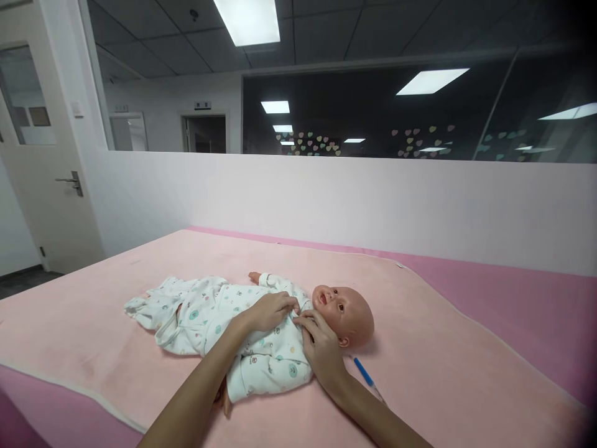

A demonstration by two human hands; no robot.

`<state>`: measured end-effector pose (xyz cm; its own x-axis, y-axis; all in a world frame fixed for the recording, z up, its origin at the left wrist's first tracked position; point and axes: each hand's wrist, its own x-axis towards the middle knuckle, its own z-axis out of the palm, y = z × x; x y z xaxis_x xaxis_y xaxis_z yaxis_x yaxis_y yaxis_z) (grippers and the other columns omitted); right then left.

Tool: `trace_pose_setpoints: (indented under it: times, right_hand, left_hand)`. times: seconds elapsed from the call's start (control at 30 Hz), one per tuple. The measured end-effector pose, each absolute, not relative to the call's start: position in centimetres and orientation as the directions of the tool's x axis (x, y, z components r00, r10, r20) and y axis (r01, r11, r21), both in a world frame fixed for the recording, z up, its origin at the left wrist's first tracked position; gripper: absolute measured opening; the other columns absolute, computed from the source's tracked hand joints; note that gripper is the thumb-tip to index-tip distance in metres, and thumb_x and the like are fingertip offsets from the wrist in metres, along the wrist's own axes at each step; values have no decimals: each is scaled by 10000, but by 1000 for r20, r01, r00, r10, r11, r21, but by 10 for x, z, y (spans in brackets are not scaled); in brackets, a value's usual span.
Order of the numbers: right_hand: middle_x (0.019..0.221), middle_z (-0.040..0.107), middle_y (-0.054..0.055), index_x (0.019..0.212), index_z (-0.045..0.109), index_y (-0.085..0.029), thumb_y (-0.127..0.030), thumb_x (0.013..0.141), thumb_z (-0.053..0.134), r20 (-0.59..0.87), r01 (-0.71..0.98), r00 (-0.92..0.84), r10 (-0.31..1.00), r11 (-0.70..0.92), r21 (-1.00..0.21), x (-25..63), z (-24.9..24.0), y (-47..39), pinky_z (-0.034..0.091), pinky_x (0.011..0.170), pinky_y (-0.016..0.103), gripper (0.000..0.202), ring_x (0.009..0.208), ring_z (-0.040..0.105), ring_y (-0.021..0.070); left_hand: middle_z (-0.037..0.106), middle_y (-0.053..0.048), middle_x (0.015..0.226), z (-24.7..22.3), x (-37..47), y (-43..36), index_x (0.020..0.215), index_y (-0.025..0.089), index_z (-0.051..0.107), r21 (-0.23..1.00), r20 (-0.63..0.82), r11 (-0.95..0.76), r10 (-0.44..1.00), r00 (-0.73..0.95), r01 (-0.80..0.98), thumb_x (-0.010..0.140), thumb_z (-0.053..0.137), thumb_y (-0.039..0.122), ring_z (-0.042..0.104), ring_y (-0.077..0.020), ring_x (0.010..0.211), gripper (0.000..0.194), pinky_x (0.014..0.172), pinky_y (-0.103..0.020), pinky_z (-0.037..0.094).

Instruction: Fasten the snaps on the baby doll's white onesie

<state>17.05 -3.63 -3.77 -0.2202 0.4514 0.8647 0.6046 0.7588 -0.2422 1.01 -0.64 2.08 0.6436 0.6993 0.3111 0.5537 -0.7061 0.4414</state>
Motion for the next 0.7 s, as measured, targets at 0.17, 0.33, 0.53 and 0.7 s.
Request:
trace_pose_setpoints:
  times: [0.17, 0.33, 0.53, 0.7]
  right_hand:
    - [801, 565, 43, 814, 613, -161, -62, 810, 373, 872, 591, -143, 468, 747, -304, 170, -37, -38, 476, 673, 198, 260, 749, 560, 112]
    - [827, 581, 44, 867, 611, -161, -74, 814, 371, 867, 605, -105, 486, 723, -333, 171, -38, -39, 477, 707, 210, 261, 781, 564, 118]
    - [868, 577, 59, 919, 612, -162, -81, 818, 367, 879, 611, -124, 460, 734, -297, 171, -39, -38, 488, 694, 211, 277, 814, 565, 126]
    - [917, 600, 58, 930, 605, -164, -76, 804, 367, 882, 648, -137, 452, 714, -265, 173, -44, -37, 495, 767, 230, 284, 879, 573, 136]
  left_hand:
    - [561, -13, 866, 20, 10, -8, 860, 191, 566, 563, 333, -656, 737, 588, 503, 811, 316, 190, 508, -157, 816, 255, 749, -252, 369]
    - [568, 8, 816, 20, 8, -9, 915, 195, 555, 701, 323, -569, 791, 520, 430, 787, 388, 222, 488, -144, 748, 212, 690, -234, 370]
    - [564, -5, 814, 23, 9, -9, 830, 189, 640, 643, 394, -620, 771, 500, 450, 768, 446, 210, 469, -118, 674, 205, 630, -220, 355]
    - [592, -30, 859, 22, -11, -6, 821, 181, 666, 722, 346, -570, 787, 511, 391, 717, 595, 296, 514, -134, 749, 171, 683, -231, 393]
